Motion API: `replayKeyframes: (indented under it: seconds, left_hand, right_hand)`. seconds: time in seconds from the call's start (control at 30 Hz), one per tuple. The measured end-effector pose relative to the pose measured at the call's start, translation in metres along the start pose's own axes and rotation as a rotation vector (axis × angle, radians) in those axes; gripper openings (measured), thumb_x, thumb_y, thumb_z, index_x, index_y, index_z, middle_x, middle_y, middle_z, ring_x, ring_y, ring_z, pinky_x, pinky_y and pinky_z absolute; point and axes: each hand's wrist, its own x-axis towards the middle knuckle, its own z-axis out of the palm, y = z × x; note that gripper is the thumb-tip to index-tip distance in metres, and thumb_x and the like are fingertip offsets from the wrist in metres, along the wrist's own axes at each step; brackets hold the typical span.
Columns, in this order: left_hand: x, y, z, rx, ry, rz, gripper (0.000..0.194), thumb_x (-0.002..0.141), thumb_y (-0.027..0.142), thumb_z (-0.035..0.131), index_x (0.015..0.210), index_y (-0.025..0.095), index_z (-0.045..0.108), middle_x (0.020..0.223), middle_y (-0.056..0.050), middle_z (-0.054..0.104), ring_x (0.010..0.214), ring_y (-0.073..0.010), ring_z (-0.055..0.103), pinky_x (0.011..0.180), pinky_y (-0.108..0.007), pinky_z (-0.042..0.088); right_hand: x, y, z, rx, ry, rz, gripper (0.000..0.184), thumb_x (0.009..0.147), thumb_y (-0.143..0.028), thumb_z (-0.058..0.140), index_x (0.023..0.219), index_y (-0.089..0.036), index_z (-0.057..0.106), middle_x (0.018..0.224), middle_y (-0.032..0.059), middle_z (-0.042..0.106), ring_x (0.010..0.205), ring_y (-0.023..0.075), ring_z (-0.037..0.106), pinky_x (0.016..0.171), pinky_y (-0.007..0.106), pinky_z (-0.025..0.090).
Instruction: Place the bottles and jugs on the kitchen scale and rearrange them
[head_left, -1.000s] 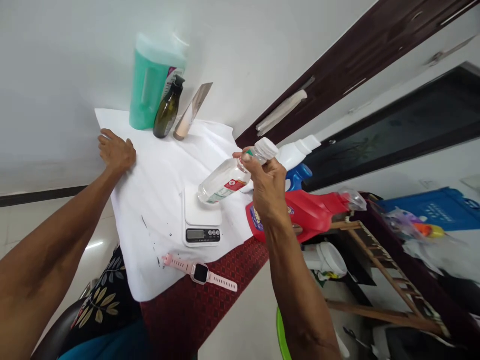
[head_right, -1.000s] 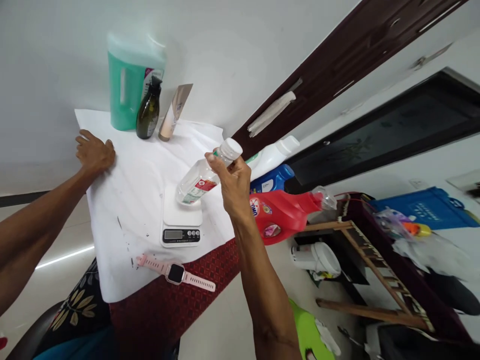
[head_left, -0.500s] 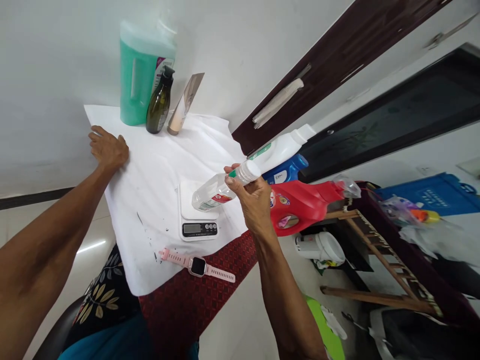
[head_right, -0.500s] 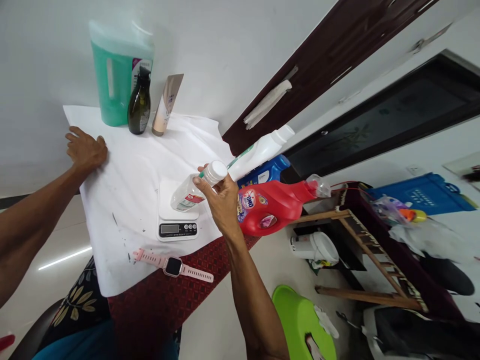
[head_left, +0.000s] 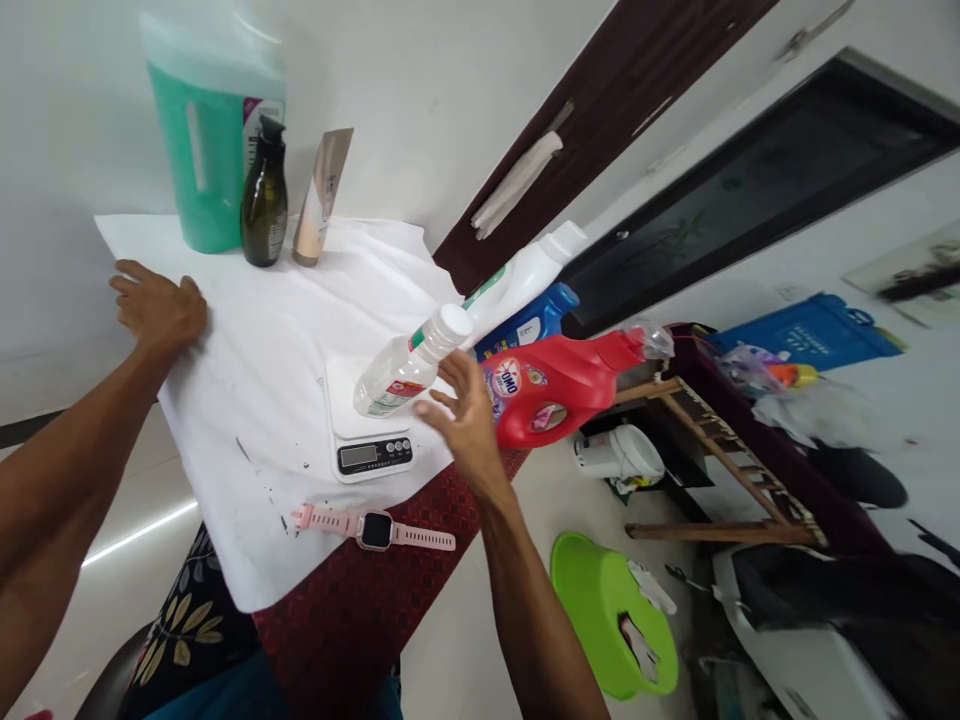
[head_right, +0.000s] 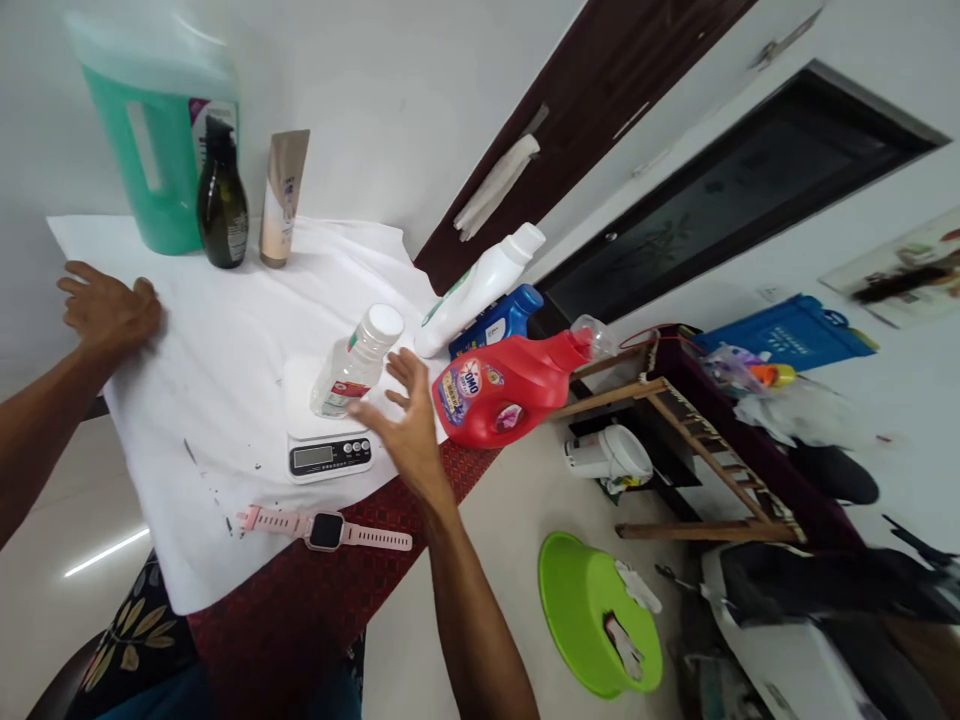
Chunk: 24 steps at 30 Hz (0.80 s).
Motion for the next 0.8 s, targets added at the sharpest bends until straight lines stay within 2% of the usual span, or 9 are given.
replayKeyframes:
  seconds: [0.07, 0.17, 0.27, 0.33, 0.4, 0.5, 0.6, 0.7, 0.8]
  left_hand:
    - [-0.004, 0.006, -0.004, 0.048, 0.009, -0.071, 0.093, 0.098, 0.023, 0.060, 0.173, -0.010, 0.016, 0.179, -0.037, 0.027, 0.154, -0.0458, 0.050, 0.130, -0.065, 0.036]
    - [-0.006, 0.010, -0.006, 0.043, 0.013, -0.081, 0.094, 0.096, 0.024, 0.058, 0.174, -0.007, 0.017, 0.181, -0.033, 0.025, 0.158, -0.0447, 0.047, 0.131, -0.064, 0.035]
    - [-0.003, 0.009, -0.003, 0.049, 0.027, -0.088, 0.096, 0.095, 0.025, 0.057, 0.175, -0.007, 0.017, 0.182, -0.032, 0.024, 0.159, -0.0440, 0.047, 0.132, -0.064, 0.033]
    - [-0.002, 0.008, -0.002, 0.055, 0.033, -0.083, 0.097, 0.093, 0.025, 0.057, 0.175, -0.007, 0.016, 0.182, -0.033, 0.023, 0.160, -0.0440, 0.047, 0.132, -0.064, 0.033]
    - [-0.002, 0.008, -0.002, 0.060, 0.026, -0.080, 0.098, 0.092, 0.025, 0.056, 0.175, -0.007, 0.016, 0.182, -0.033, 0.023, 0.159, -0.0441, 0.047, 0.131, -0.064, 0.035]
    - [-0.004, 0.010, -0.005, 0.070, 0.010, -0.082, 0.098, 0.091, 0.025, 0.055, 0.175, -0.008, 0.017, 0.182, -0.033, 0.023, 0.158, -0.0438, 0.049, 0.131, -0.064, 0.036]
    - [-0.003, 0.010, -0.005, 0.062, 0.019, -0.090, 0.099, 0.090, 0.028, 0.055, 0.176, -0.005, 0.018, 0.182, -0.032, 0.023, 0.157, -0.0438, 0.050, 0.129, -0.065, 0.038]
    - [0.000, 0.007, -0.002, 0.059, 0.027, -0.089, 0.099, 0.090, 0.028, 0.055, 0.176, -0.004, 0.018, 0.182, -0.032, 0.025, 0.157, -0.0440, 0.050, 0.129, -0.066, 0.038]
    - [0.004, 0.004, 0.002, 0.050, 0.019, -0.066, 0.099, 0.089, 0.025, 0.056, 0.175, -0.007, 0.017, 0.181, -0.035, 0.024, 0.156, -0.0467, 0.050, 0.128, -0.069, 0.038]
  right_hand:
    - [-0.002, 0.001, 0.019, -0.031, -0.067, -0.004, 0.101, 0.065, -0.055, 0.101, 0.150, -0.028, 0.055, 0.160, 0.0153, 0.063, 0.144, 0.0343, 0.064, 0.116, 0.057, 0.056]
    - [0.001, 0.003, 0.039, -0.068, -0.022, -0.007, 0.091, 0.067, -0.052, 0.100, 0.144, -0.028, 0.059, 0.144, 0.0112, 0.073, 0.125, 0.0318, 0.074, 0.108, 0.053, 0.062]
    - [0.006, 0.006, 0.045, -0.084, 0.044, -0.008, 0.077, 0.067, -0.051, 0.100, 0.131, -0.028, 0.063, 0.125, 0.0072, 0.079, 0.103, 0.0307, 0.078, 0.094, 0.051, 0.067]
    - [0.010, 0.009, 0.042, -0.073, 0.079, -0.012, 0.073, 0.066, -0.050, 0.100, 0.126, -0.028, 0.063, 0.120, 0.0063, 0.079, 0.097, 0.0305, 0.078, 0.090, 0.051, 0.068]
    - [0.018, 0.014, 0.033, -0.068, 0.160, -0.017, 0.073, 0.067, -0.050, 0.099, 0.126, -0.028, 0.063, 0.120, 0.0067, 0.079, 0.101, 0.0303, 0.077, 0.095, 0.051, 0.066]
    - [0.039, 0.026, 0.012, -0.152, 0.366, -0.028, 0.077, 0.066, -0.048, 0.097, 0.131, -0.025, 0.062, 0.126, 0.0102, 0.077, 0.113, 0.0314, 0.075, 0.107, 0.054, 0.061]
    - [0.066, 0.043, -0.008, -0.307, 0.538, 0.003, 0.076, 0.064, -0.036, 0.095, 0.130, -0.020, 0.062, 0.131, 0.0166, 0.075, 0.124, 0.0356, 0.071, 0.115, 0.059, 0.054]
    - [0.089, 0.059, -0.016, -0.424, 0.627, 0.057, 0.075, 0.066, -0.026, 0.091, 0.133, -0.015, 0.059, 0.136, 0.0228, 0.072, 0.132, 0.0387, 0.068, 0.118, 0.059, 0.050]
    - [0.102, 0.069, -0.011, -0.508, 0.663, 0.105, 0.082, 0.071, -0.024, 0.087, 0.144, -0.009, 0.053, 0.148, 0.0300, 0.066, 0.143, 0.0410, 0.063, 0.123, 0.057, 0.047]
